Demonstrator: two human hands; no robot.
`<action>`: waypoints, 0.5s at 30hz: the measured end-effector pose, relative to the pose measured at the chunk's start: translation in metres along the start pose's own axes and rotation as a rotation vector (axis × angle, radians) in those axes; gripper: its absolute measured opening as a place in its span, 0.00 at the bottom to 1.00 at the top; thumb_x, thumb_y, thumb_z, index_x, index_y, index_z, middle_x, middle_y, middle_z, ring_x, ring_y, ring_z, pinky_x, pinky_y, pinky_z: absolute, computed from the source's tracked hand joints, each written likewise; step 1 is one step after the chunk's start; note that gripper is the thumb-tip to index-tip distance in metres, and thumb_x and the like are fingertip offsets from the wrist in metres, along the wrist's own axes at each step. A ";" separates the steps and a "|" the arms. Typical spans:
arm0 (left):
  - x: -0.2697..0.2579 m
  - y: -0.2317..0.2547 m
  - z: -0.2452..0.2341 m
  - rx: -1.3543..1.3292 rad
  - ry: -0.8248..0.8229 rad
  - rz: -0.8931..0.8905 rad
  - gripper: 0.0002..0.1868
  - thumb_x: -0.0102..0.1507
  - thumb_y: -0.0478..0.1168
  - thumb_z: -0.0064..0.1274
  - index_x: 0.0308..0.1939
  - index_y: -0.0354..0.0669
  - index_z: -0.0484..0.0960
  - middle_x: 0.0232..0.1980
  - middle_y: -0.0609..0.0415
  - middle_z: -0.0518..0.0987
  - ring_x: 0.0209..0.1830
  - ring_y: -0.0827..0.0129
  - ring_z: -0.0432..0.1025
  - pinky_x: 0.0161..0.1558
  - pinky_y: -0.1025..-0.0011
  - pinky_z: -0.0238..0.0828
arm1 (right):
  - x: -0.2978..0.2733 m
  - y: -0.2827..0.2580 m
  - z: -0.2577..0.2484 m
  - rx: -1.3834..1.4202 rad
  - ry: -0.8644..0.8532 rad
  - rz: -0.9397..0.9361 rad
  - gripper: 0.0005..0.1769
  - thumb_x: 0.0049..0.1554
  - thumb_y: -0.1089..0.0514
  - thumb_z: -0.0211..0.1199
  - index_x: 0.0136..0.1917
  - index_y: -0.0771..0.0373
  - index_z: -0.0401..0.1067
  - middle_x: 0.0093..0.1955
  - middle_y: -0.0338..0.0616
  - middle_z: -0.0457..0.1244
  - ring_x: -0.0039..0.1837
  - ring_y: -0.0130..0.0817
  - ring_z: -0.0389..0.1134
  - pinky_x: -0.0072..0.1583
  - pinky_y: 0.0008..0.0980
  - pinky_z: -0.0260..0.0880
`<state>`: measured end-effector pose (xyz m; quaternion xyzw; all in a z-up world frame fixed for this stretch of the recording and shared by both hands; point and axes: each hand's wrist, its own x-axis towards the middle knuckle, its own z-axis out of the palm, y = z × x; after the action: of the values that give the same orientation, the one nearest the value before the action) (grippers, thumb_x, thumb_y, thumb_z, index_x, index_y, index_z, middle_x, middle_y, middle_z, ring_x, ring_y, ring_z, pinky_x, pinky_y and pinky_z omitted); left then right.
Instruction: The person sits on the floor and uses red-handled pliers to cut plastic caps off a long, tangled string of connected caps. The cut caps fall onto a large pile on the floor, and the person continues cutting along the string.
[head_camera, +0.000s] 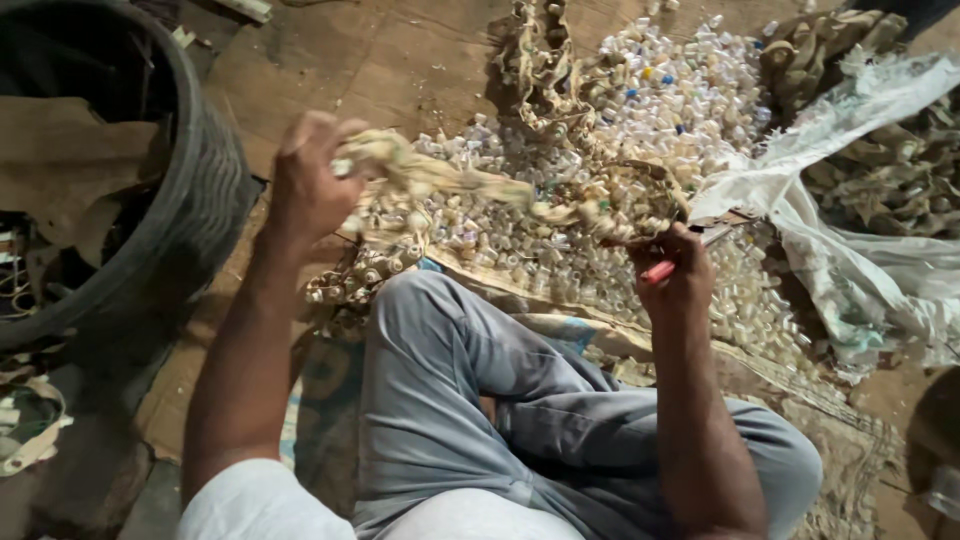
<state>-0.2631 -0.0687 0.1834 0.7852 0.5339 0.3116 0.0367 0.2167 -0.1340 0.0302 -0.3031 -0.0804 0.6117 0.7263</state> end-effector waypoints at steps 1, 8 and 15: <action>-0.016 -0.012 -0.007 0.186 0.033 0.010 0.19 0.64 0.34 0.61 0.59 0.42 0.83 0.53 0.44 0.77 0.47 0.56 0.77 0.44 0.63 0.78 | -0.002 0.008 0.001 0.001 0.009 0.016 0.06 0.59 0.58 0.62 0.45 0.64 0.72 0.43 0.44 0.67 0.50 0.41 0.71 0.58 0.51 0.74; -0.146 -0.060 0.049 0.250 -0.522 -0.531 0.58 0.52 0.66 0.63 0.78 0.52 0.50 0.82 0.37 0.47 0.77 0.37 0.50 0.70 0.40 0.51 | -0.026 0.083 0.002 -0.232 -0.130 0.137 0.08 0.64 0.60 0.63 0.45 0.66 0.71 0.42 0.46 0.66 0.45 0.36 0.69 0.52 0.37 0.71; -0.179 -0.079 0.104 0.248 -0.413 -0.496 0.71 0.44 0.46 0.74 0.83 0.53 0.41 0.80 0.29 0.45 0.77 0.33 0.52 0.68 0.40 0.58 | -0.031 0.083 0.011 -0.427 -0.078 0.135 0.11 0.63 0.58 0.59 0.43 0.68 0.71 0.41 0.45 0.67 0.47 0.35 0.72 0.53 0.32 0.74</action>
<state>-0.3150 -0.1602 -0.0112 0.6763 0.7238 0.0605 0.1227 0.1337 -0.1539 0.0025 -0.4307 -0.2156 0.6392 0.5996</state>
